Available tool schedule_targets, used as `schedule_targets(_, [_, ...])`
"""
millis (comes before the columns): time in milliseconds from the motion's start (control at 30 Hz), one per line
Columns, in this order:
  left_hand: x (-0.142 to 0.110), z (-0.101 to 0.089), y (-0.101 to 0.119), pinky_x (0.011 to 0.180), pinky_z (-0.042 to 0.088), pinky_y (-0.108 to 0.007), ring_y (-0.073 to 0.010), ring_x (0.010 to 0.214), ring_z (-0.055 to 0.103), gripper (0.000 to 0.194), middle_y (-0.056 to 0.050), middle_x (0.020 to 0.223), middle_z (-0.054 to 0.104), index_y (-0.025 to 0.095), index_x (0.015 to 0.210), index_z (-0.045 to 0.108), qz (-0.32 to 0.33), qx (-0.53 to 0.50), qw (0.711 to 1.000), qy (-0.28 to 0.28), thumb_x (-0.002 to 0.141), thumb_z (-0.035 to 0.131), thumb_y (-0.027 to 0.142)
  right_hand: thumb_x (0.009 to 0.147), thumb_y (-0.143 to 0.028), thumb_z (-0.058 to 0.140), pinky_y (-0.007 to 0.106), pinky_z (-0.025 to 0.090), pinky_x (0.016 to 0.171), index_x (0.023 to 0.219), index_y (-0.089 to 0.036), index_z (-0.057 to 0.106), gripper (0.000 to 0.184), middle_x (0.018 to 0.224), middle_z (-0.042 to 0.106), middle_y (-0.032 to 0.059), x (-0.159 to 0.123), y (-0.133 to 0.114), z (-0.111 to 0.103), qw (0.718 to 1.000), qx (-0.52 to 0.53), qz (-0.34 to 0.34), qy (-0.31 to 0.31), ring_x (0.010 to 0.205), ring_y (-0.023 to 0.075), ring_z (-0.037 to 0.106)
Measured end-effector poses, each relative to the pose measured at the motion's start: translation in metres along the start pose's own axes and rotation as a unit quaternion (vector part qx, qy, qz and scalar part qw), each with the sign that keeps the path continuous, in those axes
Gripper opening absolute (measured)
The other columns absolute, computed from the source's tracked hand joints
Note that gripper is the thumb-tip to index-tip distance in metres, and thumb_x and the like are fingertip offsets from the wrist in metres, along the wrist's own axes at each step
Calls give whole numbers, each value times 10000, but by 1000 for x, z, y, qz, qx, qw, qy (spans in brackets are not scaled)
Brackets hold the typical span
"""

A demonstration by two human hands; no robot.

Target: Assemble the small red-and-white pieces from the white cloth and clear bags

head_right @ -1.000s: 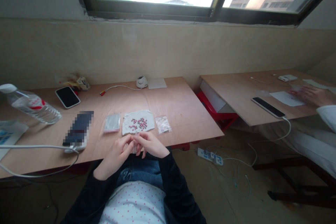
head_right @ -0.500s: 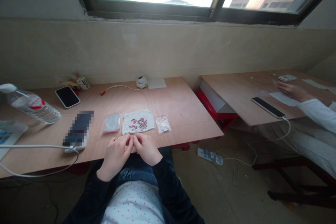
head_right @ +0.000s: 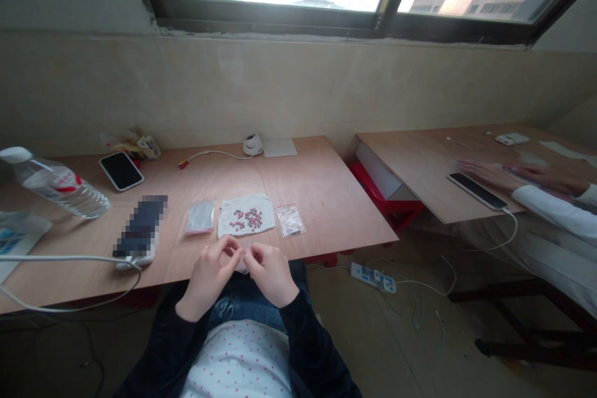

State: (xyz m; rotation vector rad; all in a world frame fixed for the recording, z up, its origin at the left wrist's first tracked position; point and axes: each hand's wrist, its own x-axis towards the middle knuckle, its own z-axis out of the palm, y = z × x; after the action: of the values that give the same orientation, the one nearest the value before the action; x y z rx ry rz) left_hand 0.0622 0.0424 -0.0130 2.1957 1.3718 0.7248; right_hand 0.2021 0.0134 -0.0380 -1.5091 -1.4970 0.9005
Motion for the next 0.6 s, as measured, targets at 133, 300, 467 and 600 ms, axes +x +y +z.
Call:
schedule_targets(133, [-4,8,10,734,400,-290,-157,743,595,137,3,827,657,217,854,578,7,-56,997,-51,835,444,241,849,-388,429,203,296,463,589,-181,488,337,507,491,-24,-8,6,-2,999,0,4,40,485,106,460])
schedule_targets(300, [-6,14,10,781,391,-330,-183,850,608,190,-24,924,685,216,910,632,3,-19,999,-37,838,457,230,845,-407,437,210,331,487,603,-183,518,340,525,510,-18,-15,9,-2,998,0,15,58,497,113,473])
schedule_targets(467, [-6,19,9,801,373,-369,-212,939,590,218,-57,1020,667,201,996,624,31,64,997,0,835,479,225,846,-381,457,216,374,526,595,-175,488,327,549,508,-18,-17,11,2,997,53,6,63,529,108,478])
schedule_targets(600, [-6,19,10,821,364,-380,-208,947,579,229,-62,1041,658,185,1026,607,71,88,993,30,821,504,187,809,-427,508,204,398,468,631,-165,511,317,588,517,-7,-19,12,7,982,175,49,54,554,113,488])
